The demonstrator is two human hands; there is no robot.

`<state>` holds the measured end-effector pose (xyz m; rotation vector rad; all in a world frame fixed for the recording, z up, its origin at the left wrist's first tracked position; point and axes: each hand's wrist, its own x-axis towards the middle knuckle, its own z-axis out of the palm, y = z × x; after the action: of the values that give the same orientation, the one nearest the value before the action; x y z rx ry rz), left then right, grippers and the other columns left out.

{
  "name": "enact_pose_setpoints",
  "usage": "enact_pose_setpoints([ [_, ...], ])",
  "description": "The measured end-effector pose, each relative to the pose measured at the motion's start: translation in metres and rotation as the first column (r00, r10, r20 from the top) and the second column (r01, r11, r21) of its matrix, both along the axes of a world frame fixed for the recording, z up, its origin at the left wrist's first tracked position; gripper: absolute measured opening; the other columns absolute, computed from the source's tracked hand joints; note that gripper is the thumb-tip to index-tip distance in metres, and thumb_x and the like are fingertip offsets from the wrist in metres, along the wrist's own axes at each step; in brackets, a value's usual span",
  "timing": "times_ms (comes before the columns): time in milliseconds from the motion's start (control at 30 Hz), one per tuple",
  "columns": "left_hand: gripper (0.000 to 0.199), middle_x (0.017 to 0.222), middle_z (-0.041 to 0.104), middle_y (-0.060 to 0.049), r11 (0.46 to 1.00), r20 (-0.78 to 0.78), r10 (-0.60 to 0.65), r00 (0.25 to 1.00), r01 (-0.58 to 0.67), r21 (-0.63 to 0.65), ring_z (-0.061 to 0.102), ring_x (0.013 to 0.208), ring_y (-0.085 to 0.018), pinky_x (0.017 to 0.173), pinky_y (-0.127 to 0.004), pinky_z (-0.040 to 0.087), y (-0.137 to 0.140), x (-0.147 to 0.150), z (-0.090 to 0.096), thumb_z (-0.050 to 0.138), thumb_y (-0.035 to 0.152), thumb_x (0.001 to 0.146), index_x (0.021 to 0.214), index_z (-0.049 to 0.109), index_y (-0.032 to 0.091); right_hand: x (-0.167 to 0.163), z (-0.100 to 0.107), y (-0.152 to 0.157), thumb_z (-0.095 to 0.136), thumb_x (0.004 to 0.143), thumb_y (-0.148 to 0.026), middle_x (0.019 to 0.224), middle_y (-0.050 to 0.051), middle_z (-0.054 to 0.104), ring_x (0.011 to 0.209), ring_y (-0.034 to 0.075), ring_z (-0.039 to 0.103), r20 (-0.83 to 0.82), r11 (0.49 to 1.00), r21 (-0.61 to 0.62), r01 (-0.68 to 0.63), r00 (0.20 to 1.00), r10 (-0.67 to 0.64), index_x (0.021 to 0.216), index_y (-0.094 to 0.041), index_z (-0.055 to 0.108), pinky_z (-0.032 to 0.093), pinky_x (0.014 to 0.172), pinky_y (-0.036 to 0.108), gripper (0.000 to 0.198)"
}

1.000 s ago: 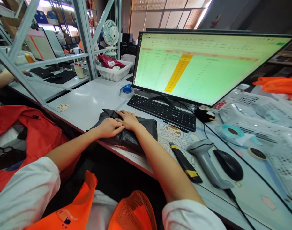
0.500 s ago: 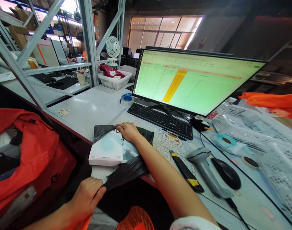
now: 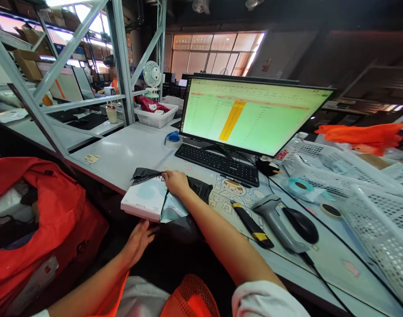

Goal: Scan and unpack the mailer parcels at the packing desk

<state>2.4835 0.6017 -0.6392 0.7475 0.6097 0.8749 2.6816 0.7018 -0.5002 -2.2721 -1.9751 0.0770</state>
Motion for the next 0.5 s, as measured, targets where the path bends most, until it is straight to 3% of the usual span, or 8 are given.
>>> enact_pose_setpoints([
  [100, 0.064, 0.137, 0.067, -0.012, 0.987, 0.135, -0.002, 0.991, 0.024, -0.16, 0.066, 0.123, -0.026, 0.104, -0.041, 0.053, -0.015, 0.005, 0.025, 0.085, 0.06, 0.076, 0.121, 0.064, 0.02, -0.018, -0.001, -0.008, 0.027, 0.109, -0.042, 0.117, 0.017, 0.076, 0.113, 0.029, 0.069, -0.016, 0.997, -0.001, 0.077, 0.997, -0.077, 0.121, -0.019, 0.074, 0.047, 0.097, 0.039, 0.054],
  [233, 0.066, 0.112, 0.076, -0.009, 0.944, 0.051, 0.11, 0.993, -0.088, -0.317, 0.073, 0.103, -0.024, 0.093, -0.036, 0.057, -0.019, 0.025, 0.049, 0.094, 0.055, 0.065, 0.11, 0.065, 0.017, -0.036, -0.002, -0.02, 0.022, 0.108, -0.038, 0.12, 0.021, 0.074, 0.113, 0.032, 0.069, -0.036, 0.988, -0.007, 0.156, 0.987, -0.156, 0.131, -0.016, 0.069, 0.049, 0.096, 0.042, 0.057],
  [367, 0.071, 0.11, 0.077, -0.011, 0.934, -0.032, 0.111, 0.993, -0.115, -0.338, 0.073, 0.103, -0.026, 0.096, -0.039, 0.056, -0.021, 0.035, 0.061, 0.096, 0.047, 0.06, 0.115, 0.066, 0.015, -0.039, 0.002, -0.039, 0.025, 0.108, -0.035, 0.122, 0.02, 0.072, 0.114, 0.032, 0.068, -0.043, 0.988, 0.023, 0.154, 0.987, -0.153, 0.137, -0.017, 0.065, 0.049, 0.096, 0.042, 0.053],
  [500, 0.075, 0.122, 0.074, -0.011, 0.917, -0.058, 0.281, 0.958, -0.286, -0.277, 0.068, 0.118, -0.029, 0.11, -0.042, 0.049, -0.038, 0.023, 0.062, 0.097, 0.042, 0.054, 0.118, 0.069, 0.017, -0.072, 0.006, -0.033, 0.034, 0.108, -0.042, 0.118, 0.021, 0.071, 0.111, 0.031, 0.068, -0.091, 0.995, 0.103, -0.006, 0.996, 0.016, 0.134, -0.015, 0.065, 0.052, 0.094, 0.041, 0.048],
])
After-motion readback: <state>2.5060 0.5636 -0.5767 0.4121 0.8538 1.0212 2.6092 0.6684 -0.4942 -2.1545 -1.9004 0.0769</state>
